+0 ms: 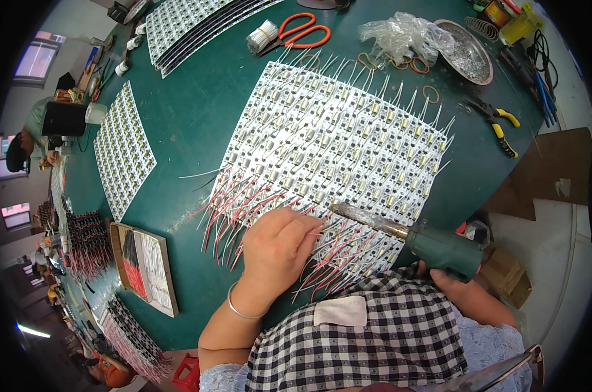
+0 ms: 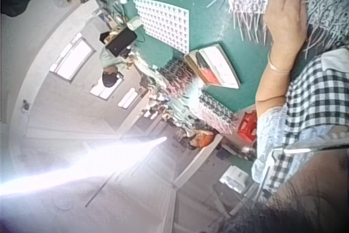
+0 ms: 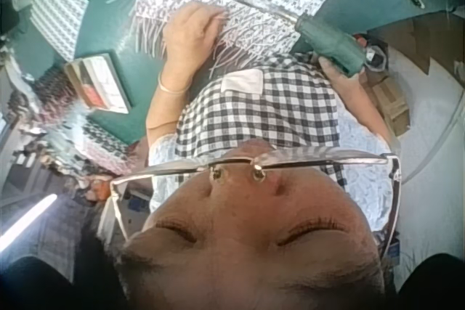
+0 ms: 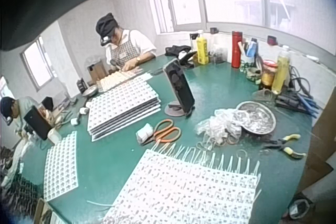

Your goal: The person retrieves wires from a box and solders them onto an LED circuit board sheet using a soldering tool.

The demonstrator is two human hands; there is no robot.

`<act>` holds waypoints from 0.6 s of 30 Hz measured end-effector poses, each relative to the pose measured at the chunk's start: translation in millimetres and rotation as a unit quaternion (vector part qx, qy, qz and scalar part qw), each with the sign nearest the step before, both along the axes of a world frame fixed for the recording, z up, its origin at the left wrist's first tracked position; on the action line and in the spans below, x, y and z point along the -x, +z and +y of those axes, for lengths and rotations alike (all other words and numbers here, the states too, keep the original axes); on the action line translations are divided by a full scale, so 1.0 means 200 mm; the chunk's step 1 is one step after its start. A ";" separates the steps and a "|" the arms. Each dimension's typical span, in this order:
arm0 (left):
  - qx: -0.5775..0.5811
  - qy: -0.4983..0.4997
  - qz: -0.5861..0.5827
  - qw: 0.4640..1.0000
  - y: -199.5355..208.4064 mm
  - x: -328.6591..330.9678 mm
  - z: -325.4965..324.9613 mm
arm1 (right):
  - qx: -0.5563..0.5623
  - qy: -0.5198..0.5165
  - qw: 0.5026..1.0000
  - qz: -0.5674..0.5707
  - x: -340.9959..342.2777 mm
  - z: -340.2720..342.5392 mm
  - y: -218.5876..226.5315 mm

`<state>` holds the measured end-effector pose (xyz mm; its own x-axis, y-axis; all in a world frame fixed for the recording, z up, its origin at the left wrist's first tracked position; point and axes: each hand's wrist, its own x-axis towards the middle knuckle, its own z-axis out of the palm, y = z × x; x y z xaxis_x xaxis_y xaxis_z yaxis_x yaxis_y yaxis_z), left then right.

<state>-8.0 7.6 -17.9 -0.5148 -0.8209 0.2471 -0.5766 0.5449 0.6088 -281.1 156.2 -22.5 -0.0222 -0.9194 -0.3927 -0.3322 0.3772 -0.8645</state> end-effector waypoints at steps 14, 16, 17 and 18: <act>0.004 0.006 -0.023 1.000 -0.02 -0.01 0.00 | 0.028 -0.015 0.999 -0.006 -0.01 -0.02 -0.04; 0.010 0.006 -0.019 1.000 -0.02 0.00 0.00 | 0.028 -0.005 1.000 0.001 -0.01 -0.01 -0.05; 0.010 0.005 -0.019 1.000 -0.02 0.00 0.00 | 0.034 -0.022 0.999 -0.014 -0.01 0.00 -0.06; 0.007 0.005 -0.018 1.000 -0.02 0.00 0.00 | 0.040 -0.038 0.998 -0.029 -0.01 0.01 -0.07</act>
<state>-7.8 7.6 -22.2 -0.5160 -0.8222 0.2404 -0.6026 0.5478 0.5803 -279.0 157.5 -37.4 -0.0727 -0.9446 -0.3202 -0.2531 0.3280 -0.9102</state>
